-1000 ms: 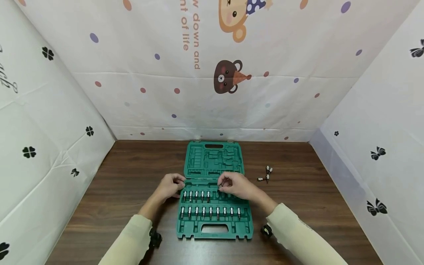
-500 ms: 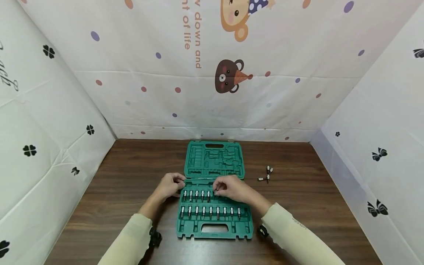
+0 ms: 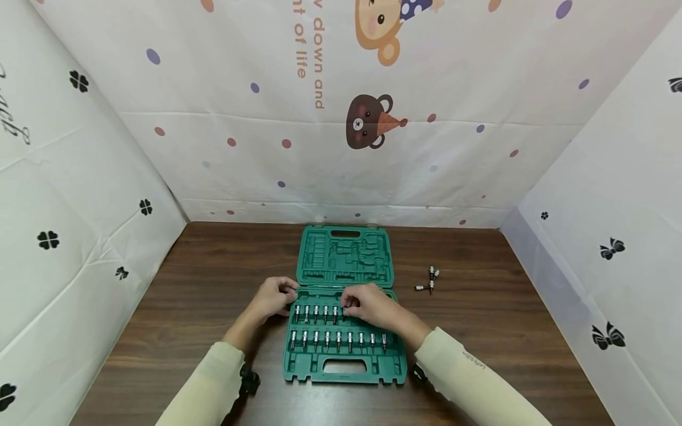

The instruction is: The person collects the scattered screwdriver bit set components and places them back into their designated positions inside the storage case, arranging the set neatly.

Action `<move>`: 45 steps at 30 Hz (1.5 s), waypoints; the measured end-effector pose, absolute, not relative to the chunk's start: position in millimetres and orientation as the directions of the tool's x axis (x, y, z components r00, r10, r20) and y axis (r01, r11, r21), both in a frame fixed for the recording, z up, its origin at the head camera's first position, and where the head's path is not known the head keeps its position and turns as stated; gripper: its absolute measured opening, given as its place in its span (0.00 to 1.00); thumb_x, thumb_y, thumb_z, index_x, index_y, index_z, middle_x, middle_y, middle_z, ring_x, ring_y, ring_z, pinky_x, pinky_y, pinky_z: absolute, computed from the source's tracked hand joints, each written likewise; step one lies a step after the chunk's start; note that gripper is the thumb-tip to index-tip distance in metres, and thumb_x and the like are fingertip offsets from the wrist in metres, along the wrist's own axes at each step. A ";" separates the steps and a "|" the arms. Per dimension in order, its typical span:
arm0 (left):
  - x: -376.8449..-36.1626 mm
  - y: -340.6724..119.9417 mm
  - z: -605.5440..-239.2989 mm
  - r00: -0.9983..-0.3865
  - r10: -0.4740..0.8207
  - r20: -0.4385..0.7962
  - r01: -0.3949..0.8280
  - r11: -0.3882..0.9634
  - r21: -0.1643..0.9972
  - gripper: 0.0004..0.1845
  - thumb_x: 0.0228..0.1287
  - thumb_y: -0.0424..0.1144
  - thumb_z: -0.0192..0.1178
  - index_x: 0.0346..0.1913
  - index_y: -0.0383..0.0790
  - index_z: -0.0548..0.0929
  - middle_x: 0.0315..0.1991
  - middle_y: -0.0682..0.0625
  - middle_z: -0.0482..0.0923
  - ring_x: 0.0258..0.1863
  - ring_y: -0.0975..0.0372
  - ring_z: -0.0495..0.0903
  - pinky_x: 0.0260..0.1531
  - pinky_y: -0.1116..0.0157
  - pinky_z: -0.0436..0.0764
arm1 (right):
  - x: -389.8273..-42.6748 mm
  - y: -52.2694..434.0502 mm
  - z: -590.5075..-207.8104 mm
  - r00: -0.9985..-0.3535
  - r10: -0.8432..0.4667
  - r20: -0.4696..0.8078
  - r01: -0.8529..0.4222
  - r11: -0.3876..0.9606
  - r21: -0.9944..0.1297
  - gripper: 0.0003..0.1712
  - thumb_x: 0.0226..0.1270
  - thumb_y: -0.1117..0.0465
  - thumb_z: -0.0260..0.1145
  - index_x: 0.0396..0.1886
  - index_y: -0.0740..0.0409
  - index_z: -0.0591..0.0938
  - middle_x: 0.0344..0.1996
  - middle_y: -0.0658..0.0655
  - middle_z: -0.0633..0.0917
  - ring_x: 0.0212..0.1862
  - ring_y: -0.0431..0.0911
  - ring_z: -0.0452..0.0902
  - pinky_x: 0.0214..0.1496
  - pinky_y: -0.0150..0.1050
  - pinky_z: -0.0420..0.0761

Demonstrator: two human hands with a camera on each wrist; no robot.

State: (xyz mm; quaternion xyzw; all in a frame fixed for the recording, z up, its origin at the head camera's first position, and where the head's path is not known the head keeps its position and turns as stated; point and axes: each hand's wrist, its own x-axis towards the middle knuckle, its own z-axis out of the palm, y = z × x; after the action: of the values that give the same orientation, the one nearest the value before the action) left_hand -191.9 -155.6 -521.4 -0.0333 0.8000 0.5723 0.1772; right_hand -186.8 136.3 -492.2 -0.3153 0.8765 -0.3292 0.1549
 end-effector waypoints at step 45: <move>-192.6 -154.3 -519.1 -0.932 0.151 -0.330 -0.260 0.355 0.898 0.11 0.76 0.28 0.57 0.55 0.32 0.82 0.47 0.38 0.78 0.42 0.53 0.82 0.35 0.55 0.90 | -198.0 120.1 -485.4 -0.823 -0.533 -0.195 -0.323 0.723 -0.610 0.10 0.60 0.62 0.79 0.35 0.52 0.84 0.31 0.47 0.79 0.35 0.40 0.74 0.41 0.40 0.78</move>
State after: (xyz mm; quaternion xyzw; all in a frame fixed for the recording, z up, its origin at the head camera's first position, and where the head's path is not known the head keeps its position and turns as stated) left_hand -192.6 -154.3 -519.1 -0.0339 0.8029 0.5668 0.1817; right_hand -198.0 120.1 -485.4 -0.2351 0.9103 -0.2882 0.1816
